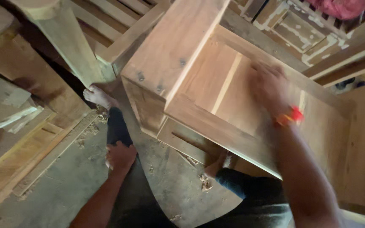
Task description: The person is sanding a wooden bench by hand using a piece of sandpaper, rubbing the paper across the top and sides of the wood.
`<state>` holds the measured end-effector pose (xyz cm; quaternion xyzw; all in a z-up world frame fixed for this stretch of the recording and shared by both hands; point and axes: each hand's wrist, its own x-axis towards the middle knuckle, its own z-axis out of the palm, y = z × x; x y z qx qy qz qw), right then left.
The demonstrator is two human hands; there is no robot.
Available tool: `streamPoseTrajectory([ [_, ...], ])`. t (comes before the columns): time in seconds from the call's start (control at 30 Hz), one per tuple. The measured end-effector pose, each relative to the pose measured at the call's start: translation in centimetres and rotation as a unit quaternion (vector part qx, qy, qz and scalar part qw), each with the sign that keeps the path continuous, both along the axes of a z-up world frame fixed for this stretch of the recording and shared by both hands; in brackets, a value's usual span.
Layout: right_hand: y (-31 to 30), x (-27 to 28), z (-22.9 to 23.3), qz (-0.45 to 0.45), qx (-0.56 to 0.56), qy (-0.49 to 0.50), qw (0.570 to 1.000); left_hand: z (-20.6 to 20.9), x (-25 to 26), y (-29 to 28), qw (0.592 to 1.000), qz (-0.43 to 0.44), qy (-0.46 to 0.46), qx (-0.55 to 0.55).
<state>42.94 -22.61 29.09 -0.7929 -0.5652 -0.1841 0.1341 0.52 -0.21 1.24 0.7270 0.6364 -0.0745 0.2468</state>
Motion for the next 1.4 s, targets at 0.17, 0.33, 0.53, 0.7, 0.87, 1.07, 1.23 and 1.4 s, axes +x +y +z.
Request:
streamPoseTrajectory([
  [0.17, 11.1, -1.9, -0.4, -0.014, 0.035, 0.091, 0.995, 0.0, -0.1, -0.2, 1.000, -0.001, -0.006, 0.025],
  [0.33, 12.3, -3.4, -1.0, 0.001, 0.100, 0.033, 0.994, -1.9, -0.3, 0.6, 1.000, 0.007, 0.018, -0.007],
  [0.53, 2.1, -0.6, -0.6, -0.108, -0.047, -0.091, 0.989, -3.9, -0.6, 1.0, 1.000, -0.010, -0.003, 0.011],
  [0.7, -5.4, -2.1, 2.2, -0.070, 0.052, -0.009, 0.996, -3.2, -0.5, 0.3, 0.999, -0.016, -0.026, 0.014],
  [0.87, -2.3, -2.1, 0.7, -0.094, 0.031, 0.007, 0.995, -1.1, -0.2, 0.3, 1.000, -0.011, -0.016, -0.003],
  [1.07, 10.6, -2.1, -0.8, 0.014, 0.076, -0.030, 0.997, 1.2, 0.1, -0.3, 1.000, 0.009, 0.002, -0.004],
  [1.23, 13.2, -4.1, 0.5, 0.065, 0.140, 0.116, 0.981, 0.5, -0.3, 0.1, 1.000, 0.001, -0.013, -0.004],
  [1.4, 6.3, -1.9, 0.1, -0.034, 0.036, 0.060, 0.997, -0.4, -0.5, 0.8, 1.000, -0.003, -0.001, -0.025],
])
